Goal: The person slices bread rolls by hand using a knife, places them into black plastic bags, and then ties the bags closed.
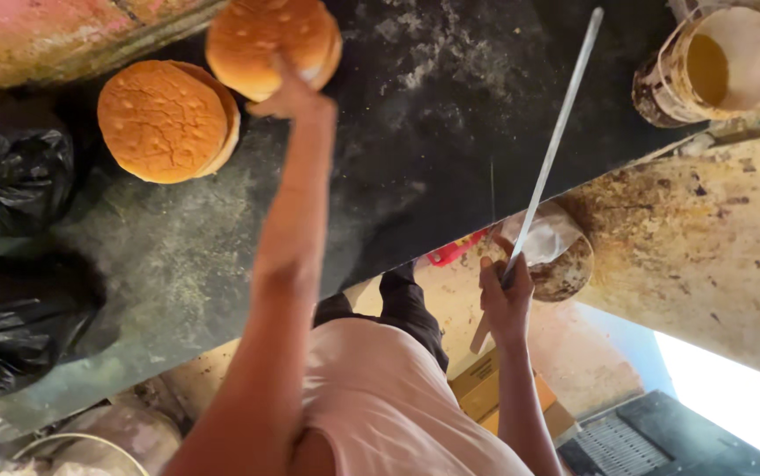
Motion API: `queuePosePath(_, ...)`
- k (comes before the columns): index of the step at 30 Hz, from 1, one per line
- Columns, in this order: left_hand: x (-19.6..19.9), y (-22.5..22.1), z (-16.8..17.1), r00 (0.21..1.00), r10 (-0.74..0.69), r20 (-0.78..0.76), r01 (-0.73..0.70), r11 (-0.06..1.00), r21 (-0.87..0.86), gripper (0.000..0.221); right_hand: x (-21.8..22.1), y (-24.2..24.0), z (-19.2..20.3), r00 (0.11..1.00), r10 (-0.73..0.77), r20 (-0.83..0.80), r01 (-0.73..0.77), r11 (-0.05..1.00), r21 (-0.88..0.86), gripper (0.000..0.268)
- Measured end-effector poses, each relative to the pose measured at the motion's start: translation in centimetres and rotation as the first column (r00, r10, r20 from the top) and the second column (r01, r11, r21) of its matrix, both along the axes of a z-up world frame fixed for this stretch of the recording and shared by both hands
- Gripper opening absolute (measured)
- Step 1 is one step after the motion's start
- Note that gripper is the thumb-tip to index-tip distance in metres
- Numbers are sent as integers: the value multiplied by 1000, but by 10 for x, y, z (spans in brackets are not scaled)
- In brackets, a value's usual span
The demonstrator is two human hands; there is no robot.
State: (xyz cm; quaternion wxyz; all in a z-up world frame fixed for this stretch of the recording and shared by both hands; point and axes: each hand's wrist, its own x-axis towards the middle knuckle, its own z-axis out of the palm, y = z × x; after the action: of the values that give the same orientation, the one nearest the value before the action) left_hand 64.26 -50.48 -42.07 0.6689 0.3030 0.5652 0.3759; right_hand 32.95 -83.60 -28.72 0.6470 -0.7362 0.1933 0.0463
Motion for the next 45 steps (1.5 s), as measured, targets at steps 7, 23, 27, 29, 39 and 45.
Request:
queuePosePath(7, 41, -154, 16, 873, -229, 430, 211, 973, 90, 95, -42, 19, 4, 1000, -20, -12, 20, 1000, -8, 44)
queuePosePath(23, -190, 295, -57, 864, -496, 85, 415, 798, 436, 102, -35, 46, -13, 987, 158, 40, -153, 982, -108, 21)
queuePosePath(27, -140, 269, -85, 736, -640, 220, 487, 727, 484, 65, -48, 61, -15, 972, 230, 41, -223, 967, -126, 19)
queuePosePath(29, -94, 211, -81, 674, -723, 149, 622, 665, 413, 64, -42, 69, -11, 969, 246, 37, -239, 960, -145, 21)
queuePosePath(39, -97, 34, -12, 550, -809, 208, 478, 509, 716, 69, -40, 84, 5, 937, 331, 109, -246, 850, -465, 43)
queuePosePath(45, -290, 138, -3, 622, -628, 468, 590, 768, 248, 65, -50, 135, -20, 900, 435, 7, -420, 872, -250, 41)
